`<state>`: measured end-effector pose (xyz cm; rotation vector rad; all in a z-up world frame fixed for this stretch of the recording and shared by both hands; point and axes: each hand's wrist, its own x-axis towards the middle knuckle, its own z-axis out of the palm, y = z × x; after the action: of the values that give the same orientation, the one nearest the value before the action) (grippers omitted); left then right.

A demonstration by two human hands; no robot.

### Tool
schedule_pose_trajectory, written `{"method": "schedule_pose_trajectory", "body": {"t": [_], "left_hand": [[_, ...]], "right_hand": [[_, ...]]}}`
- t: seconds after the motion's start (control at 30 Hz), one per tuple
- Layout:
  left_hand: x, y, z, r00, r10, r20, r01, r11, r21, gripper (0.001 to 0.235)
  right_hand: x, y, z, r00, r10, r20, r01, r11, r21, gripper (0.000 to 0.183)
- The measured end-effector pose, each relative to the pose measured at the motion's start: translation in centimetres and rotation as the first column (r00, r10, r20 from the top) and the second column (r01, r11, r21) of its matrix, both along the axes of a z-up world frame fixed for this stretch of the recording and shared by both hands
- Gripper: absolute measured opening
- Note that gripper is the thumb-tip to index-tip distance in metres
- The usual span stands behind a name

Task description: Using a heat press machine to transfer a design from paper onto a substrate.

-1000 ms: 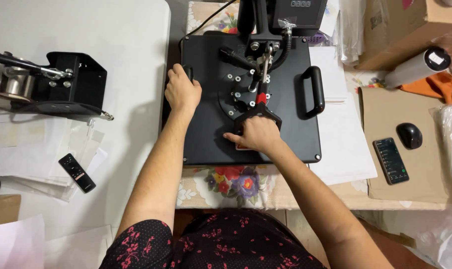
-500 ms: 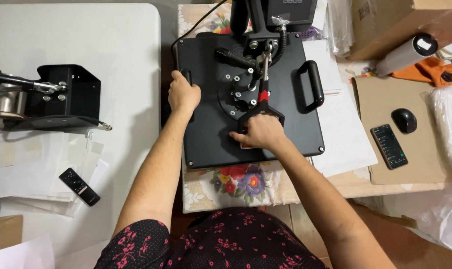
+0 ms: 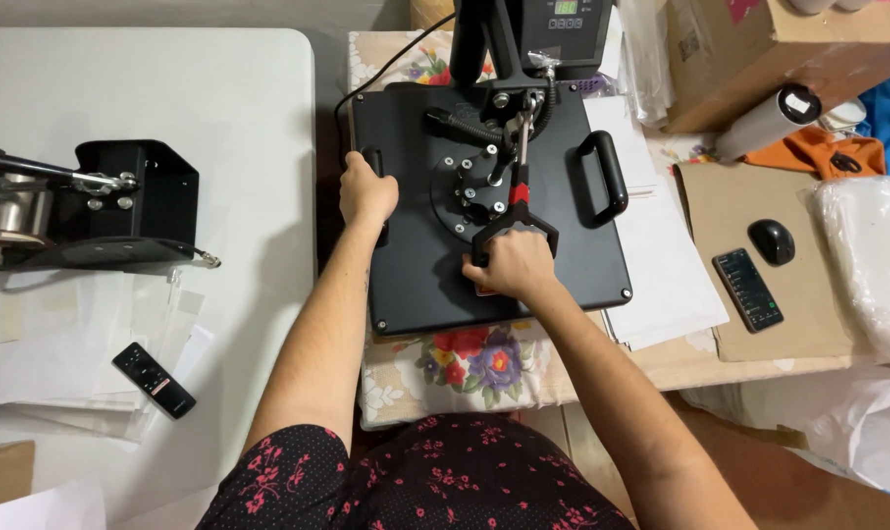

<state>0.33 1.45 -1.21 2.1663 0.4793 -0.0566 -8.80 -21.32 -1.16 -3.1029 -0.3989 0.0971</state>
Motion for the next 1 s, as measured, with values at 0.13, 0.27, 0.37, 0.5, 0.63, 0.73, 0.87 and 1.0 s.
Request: {"method": "schedule_pose_trajectory", "body": {"t": [0.13, 0.27, 0.37, 0.5, 0.63, 0.73, 0.87, 1.0], "left_hand": [[-0.1, -0.1, 0.2, 1.0, 0.015, -0.001, -0.015, 1.0, 0.017, 0.04], [-0.2, -0.1, 0.3, 0.999, 0.033, -0.015, -0.033, 0.999, 0.03, 0.04], [-0.8, -0.3, 1.3, 0.999, 0.041, -0.03, -0.04, 0.998, 0.046, 0.042], [-0.8, -0.6, 1.3, 0.998, 0.063, -0.026, -0.061, 0.994, 0.09, 0.04], [-0.8, -0.8, 1.0, 0.994, 0.111, -0.003, -0.11, 0.985, 0.132, 0.037], [-1.2, -1.6, 2.4, 0.991, 0.132, -0.016, -0.128, 0.978, 0.166, 0.037], [-1.4, -2.5, 2.4, 0.979, 0.202, -0.006, -0.196, 0.957, 0.214, 0.04], [-1.6, -3.0, 2.8, 0.972, 0.233, 0.031, -0.233, 0.944, 0.233, 0.036]], "right_hand": [[-0.2, 0.1, -0.1, 0.999, -0.008, 0.032, 0.007, 1.0, 0.027, 0.056], [-0.4, -0.1, -0.6, 0.999, -0.011, 0.039, 0.008, 0.998, 0.065, 0.055], [-0.5, -0.2, -0.2, 1.0, -0.005, 0.028, 0.003, 0.996, 0.087, 0.054], [-0.7, -0.5, 0.4, 1.0, 0.014, -0.003, -0.013, 0.994, 0.106, 0.056], [-0.6, -1.0, 0.0, 0.998, 0.066, 0.003, -0.066, 0.988, 0.142, 0.057], [-0.1, -1.4, -0.3, 0.995, 0.099, 0.031, -0.103, 0.981, 0.167, 0.057], [-0.1, -1.9, -0.3, 0.987, 0.159, -0.023, -0.151, 0.966, 0.209, 0.06], [0.1, -2.1, -0.6, 0.98, 0.197, 0.013, -0.195, 0.955, 0.224, 0.057]]}}
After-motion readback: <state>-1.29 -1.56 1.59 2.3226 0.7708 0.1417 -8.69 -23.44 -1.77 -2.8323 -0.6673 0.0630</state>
